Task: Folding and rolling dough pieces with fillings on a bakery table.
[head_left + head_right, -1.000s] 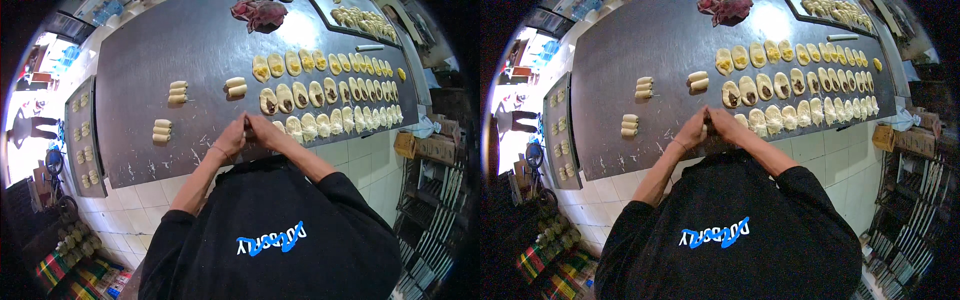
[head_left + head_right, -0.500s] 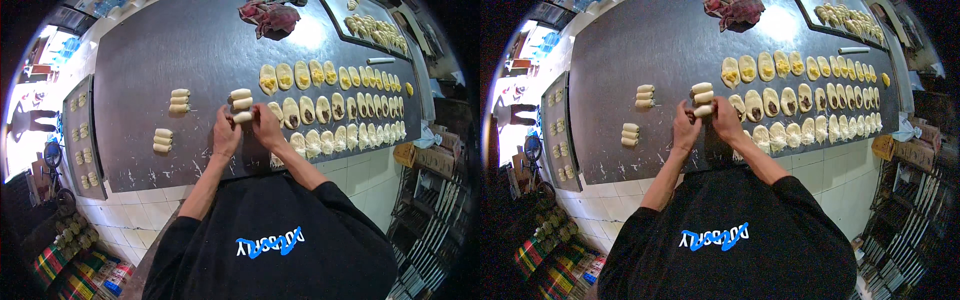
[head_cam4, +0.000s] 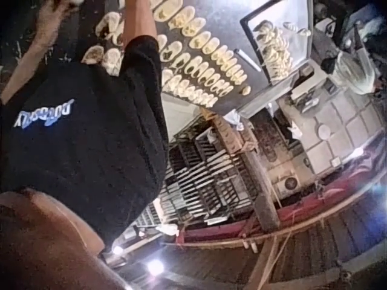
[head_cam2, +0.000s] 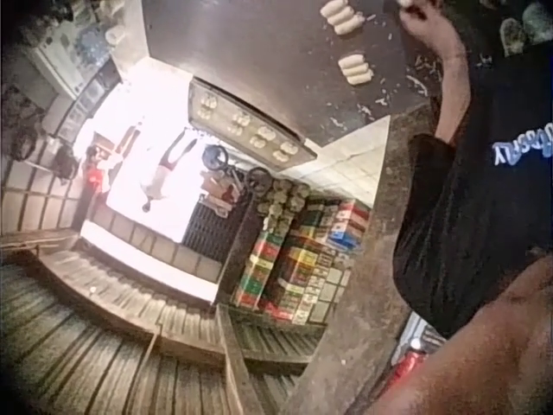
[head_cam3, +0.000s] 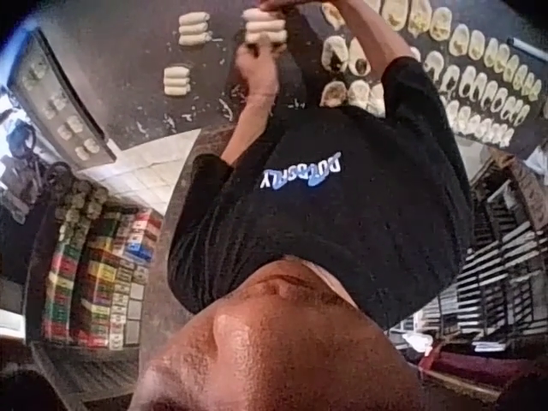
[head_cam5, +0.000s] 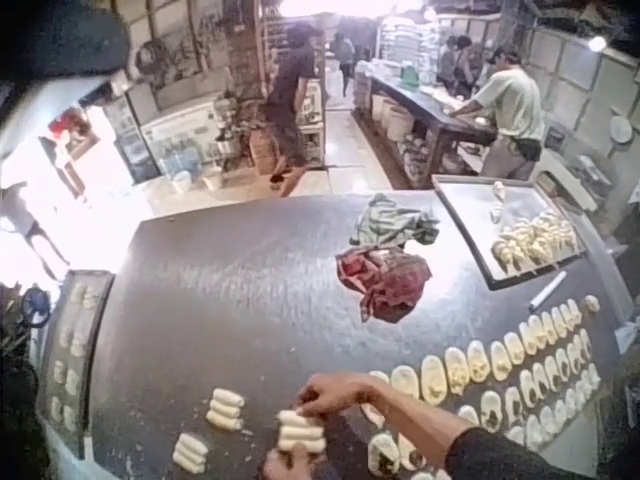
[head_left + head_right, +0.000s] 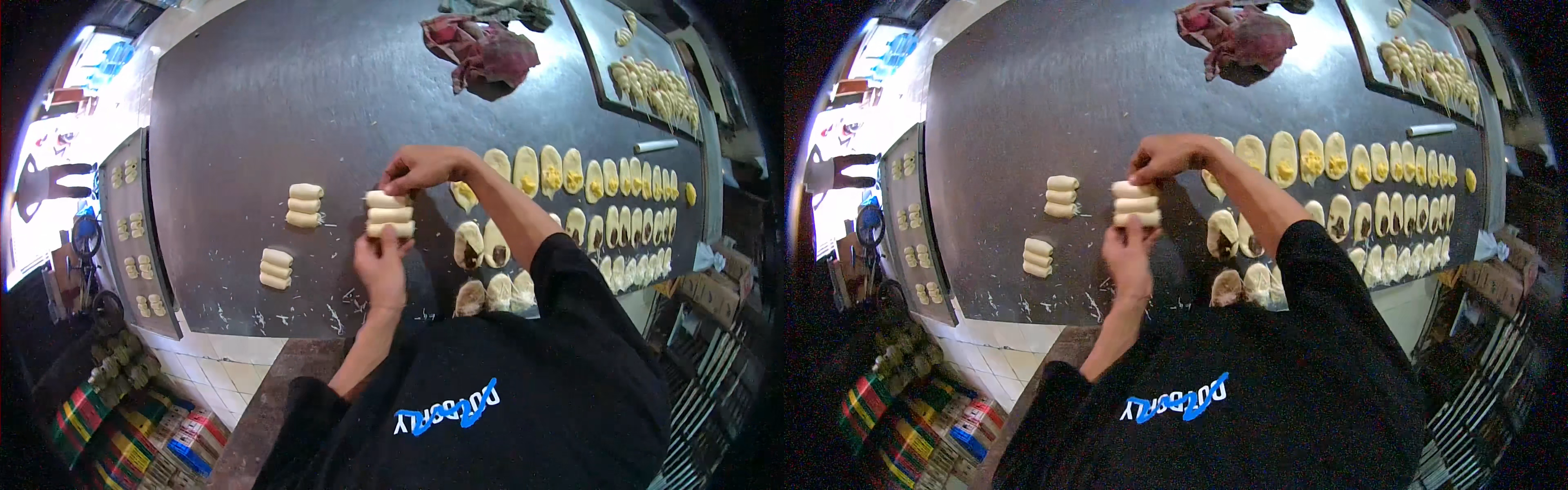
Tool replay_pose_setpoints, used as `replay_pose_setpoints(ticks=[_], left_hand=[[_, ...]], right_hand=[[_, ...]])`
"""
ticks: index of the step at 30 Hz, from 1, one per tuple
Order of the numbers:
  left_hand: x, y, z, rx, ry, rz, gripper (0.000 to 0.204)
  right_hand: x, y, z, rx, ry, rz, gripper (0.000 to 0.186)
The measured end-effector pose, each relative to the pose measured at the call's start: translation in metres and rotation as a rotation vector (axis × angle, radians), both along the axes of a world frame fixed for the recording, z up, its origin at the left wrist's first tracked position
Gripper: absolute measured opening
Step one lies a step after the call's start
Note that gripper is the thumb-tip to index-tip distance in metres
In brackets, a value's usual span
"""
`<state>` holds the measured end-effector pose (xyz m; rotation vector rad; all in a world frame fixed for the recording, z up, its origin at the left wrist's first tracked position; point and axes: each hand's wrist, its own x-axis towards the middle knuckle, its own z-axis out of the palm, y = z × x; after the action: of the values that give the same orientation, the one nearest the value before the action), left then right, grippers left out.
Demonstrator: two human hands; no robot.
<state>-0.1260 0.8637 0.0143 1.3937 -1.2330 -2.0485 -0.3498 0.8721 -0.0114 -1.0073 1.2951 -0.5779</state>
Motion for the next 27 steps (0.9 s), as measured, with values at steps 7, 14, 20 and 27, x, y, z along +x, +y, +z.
replay_pose_setpoints(ticks=[7, 14, 20, 27], left_hand=[[0.03, -0.066, -0.011, 0.02, -0.438, -0.462, 0.052], [0.034, -0.091, -0.028, -0.198, -0.515, -0.639, 0.047], [0.01, -0.076, -0.063, -0.959, 0.185, -0.563, 0.048], [0.028, -0.098, -0.002, -1.329, -0.115, -0.536, 0.054]], right_hand=[[0.063, -0.02, 0.003, -0.125, 0.573, -0.143, 0.026], [0.122, 0.026, -0.001, -0.188, 0.705, -0.473, 0.039], [0.231, 0.007, -0.088, -0.562, 0.286, -1.494, 0.058], [0.186, 0.08, -0.01, -0.33, 0.614, -1.538, 0.045]])
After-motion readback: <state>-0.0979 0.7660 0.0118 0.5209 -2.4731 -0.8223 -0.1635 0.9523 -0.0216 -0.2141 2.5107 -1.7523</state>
